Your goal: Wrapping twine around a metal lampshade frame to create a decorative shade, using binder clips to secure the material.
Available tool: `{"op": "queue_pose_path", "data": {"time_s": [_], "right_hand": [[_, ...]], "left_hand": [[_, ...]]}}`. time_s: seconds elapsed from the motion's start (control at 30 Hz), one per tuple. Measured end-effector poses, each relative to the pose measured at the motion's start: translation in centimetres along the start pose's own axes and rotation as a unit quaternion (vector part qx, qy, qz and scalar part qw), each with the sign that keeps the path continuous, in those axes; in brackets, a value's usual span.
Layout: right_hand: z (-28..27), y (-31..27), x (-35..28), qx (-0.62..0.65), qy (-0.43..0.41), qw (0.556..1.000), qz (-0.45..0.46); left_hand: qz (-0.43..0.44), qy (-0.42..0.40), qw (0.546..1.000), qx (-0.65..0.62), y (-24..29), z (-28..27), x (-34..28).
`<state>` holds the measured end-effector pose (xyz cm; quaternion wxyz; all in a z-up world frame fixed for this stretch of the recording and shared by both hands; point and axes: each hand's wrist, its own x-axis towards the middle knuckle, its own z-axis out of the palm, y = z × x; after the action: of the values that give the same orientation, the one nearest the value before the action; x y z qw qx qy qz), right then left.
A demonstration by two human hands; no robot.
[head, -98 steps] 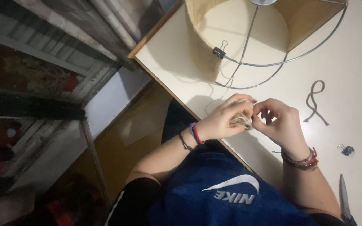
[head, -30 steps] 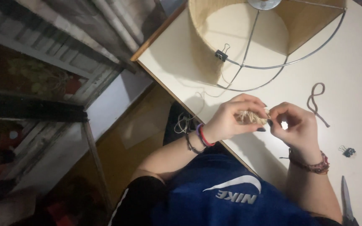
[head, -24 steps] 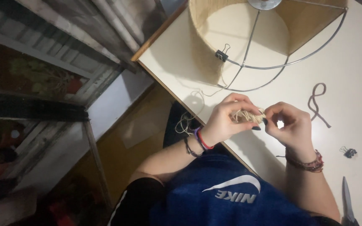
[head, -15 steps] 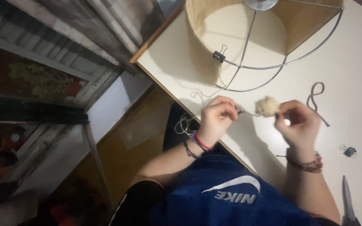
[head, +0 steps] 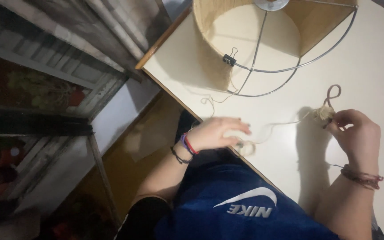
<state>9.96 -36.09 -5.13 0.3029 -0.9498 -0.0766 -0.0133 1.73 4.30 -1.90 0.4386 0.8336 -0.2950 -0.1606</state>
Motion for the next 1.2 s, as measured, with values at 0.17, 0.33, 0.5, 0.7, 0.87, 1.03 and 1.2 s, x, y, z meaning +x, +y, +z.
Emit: {"op": "queue_pose_path", "data": {"time_s": [0.17,0.33,0.5,0.7,0.87,1.03,1.2], "right_hand": [[0.8,0.7,0.8,-0.221,0.015,0.973,-0.067],[-0.3,-15.6,2.0,-0.047,0.131,0.951,-0.277],[1.4,-28.9,4.3,-0.034,0.148,0.902,-0.405],[4.8,-29.7,7.2,-0.109,0.173,0.919,-0.337],[4.0,-29.3,7.6,0.152,0.152,0.919,-0.330],[-0.9,-21.5,2.3,0.106,0.097,0.960,-0.240],[3.9,-11.1,2.0,-0.082,-0.016,0.992,-0.097]], "left_hand": [[-0.046,0.482,0.874,0.027,1.9,-2.6,0.2],[-0.021,0.422,0.884,-0.201,0.1,-1.8,2.7],[0.056,0.402,0.742,-0.533,-1.7,0.1,4.6],[-0.054,0.443,0.779,-0.441,-0.7,-1.5,3.9],[-0.050,0.456,0.762,-0.457,-1.5,-1.3,4.8],[-0.050,0.453,0.757,-0.469,-2.5,-1.2,4.6],[-0.024,0.453,0.760,-0.466,-3.5,-1.0,4.2]]}}
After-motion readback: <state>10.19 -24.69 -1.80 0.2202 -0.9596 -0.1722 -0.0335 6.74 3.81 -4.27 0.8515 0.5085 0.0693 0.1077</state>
